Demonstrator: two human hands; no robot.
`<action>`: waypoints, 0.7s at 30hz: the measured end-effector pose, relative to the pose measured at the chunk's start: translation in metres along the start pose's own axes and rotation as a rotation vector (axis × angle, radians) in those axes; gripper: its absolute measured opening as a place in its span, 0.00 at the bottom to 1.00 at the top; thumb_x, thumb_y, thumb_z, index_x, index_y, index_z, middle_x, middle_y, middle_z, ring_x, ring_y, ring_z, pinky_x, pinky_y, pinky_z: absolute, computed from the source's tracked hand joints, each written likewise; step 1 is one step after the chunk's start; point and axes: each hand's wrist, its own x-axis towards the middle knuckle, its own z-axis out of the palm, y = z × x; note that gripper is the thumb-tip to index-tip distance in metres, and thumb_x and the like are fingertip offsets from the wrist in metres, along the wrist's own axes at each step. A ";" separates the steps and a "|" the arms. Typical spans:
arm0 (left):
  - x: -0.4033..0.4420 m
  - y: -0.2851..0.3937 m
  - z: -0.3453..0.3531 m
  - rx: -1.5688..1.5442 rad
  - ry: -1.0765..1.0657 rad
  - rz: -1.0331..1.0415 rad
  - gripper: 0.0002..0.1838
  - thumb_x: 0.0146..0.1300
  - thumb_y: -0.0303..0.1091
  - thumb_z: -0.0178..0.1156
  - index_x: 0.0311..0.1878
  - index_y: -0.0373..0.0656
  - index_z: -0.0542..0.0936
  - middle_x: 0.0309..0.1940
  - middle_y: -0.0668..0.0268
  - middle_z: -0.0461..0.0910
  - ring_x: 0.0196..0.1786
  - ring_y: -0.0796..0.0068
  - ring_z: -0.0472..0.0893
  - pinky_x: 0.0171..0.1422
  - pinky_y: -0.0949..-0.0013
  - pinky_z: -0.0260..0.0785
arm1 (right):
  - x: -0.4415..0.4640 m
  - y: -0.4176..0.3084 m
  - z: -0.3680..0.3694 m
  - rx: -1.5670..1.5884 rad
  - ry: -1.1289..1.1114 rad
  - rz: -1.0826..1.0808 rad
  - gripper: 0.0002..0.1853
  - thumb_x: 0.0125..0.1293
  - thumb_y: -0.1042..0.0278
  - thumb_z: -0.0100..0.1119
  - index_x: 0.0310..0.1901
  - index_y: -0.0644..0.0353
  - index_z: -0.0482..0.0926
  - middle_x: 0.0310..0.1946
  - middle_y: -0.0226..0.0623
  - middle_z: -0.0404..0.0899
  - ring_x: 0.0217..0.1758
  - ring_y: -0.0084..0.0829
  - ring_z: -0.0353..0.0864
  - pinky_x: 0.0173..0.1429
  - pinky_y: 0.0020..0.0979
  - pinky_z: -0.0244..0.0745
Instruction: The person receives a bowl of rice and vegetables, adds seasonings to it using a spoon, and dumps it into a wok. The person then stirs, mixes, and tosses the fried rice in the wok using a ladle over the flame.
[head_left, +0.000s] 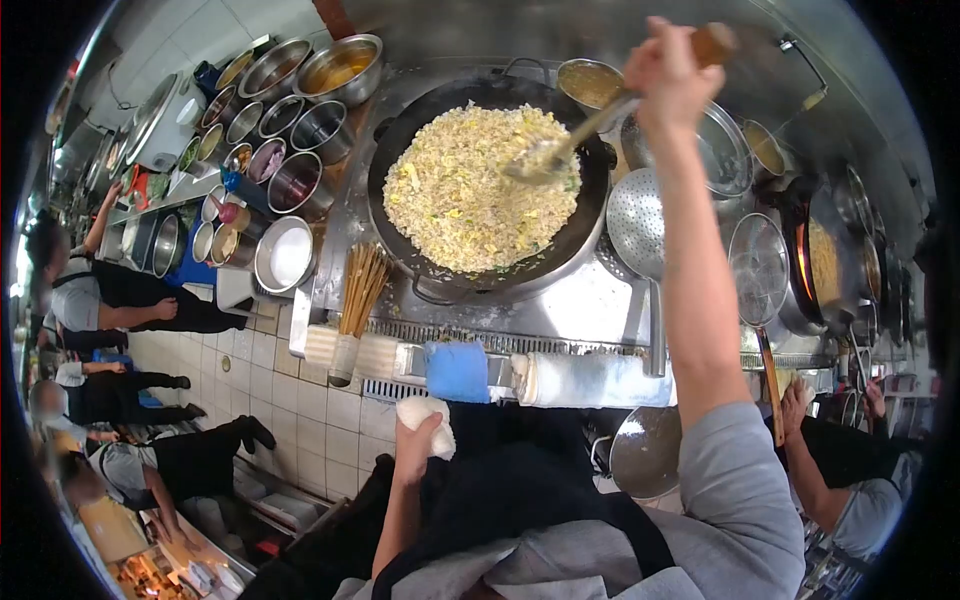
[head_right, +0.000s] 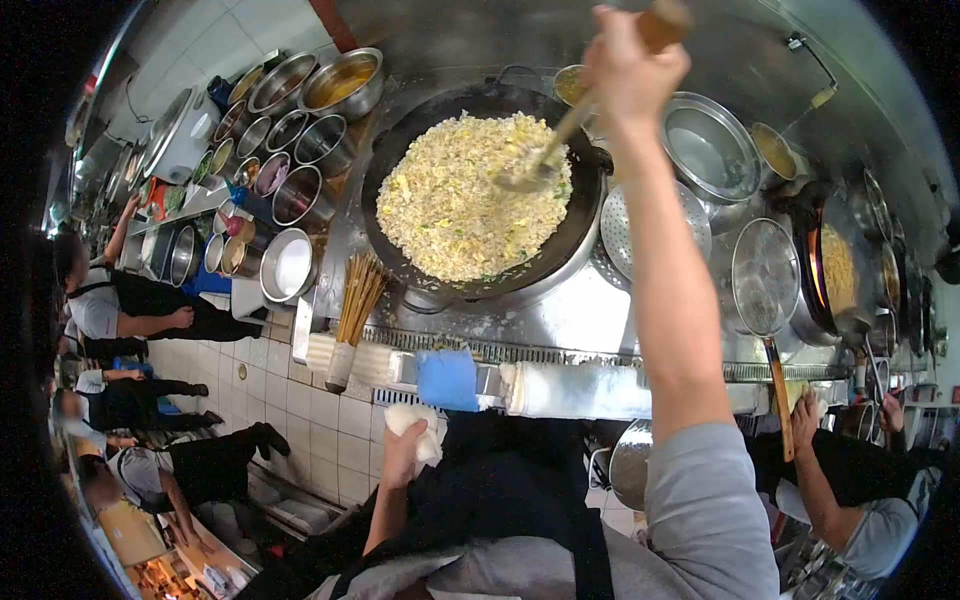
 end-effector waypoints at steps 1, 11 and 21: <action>0.006 -0.005 0.002 -0.012 -0.011 0.007 0.17 0.57 0.25 0.64 0.49 0.38 0.73 0.38 0.64 0.78 0.37 0.75 0.80 0.40 0.70 0.74 | 0.009 0.038 0.002 0.162 -0.004 -0.040 0.13 0.62 0.69 0.59 0.21 0.52 0.69 0.14 0.22 0.67 0.12 0.15 0.63 0.16 0.23 0.58; 0.001 -0.003 -0.007 0.082 -0.032 -0.027 0.17 0.55 0.24 0.63 0.49 0.36 0.74 0.39 0.62 0.80 0.38 0.73 0.80 0.41 0.68 0.75 | -0.029 -0.010 0.057 0.016 -0.516 0.132 0.13 0.59 0.64 0.57 0.20 0.58 0.70 0.10 0.25 0.65 0.11 0.20 0.64 0.15 0.27 0.58; -0.028 -0.015 -0.037 0.011 0.080 -0.001 0.18 0.56 0.25 0.63 0.50 0.36 0.74 0.38 0.63 0.79 0.37 0.74 0.80 0.41 0.69 0.74 | -0.020 -0.003 0.077 0.015 -0.461 0.214 0.15 0.61 0.67 0.55 0.18 0.54 0.67 0.10 0.23 0.64 0.08 0.20 0.61 0.13 0.26 0.55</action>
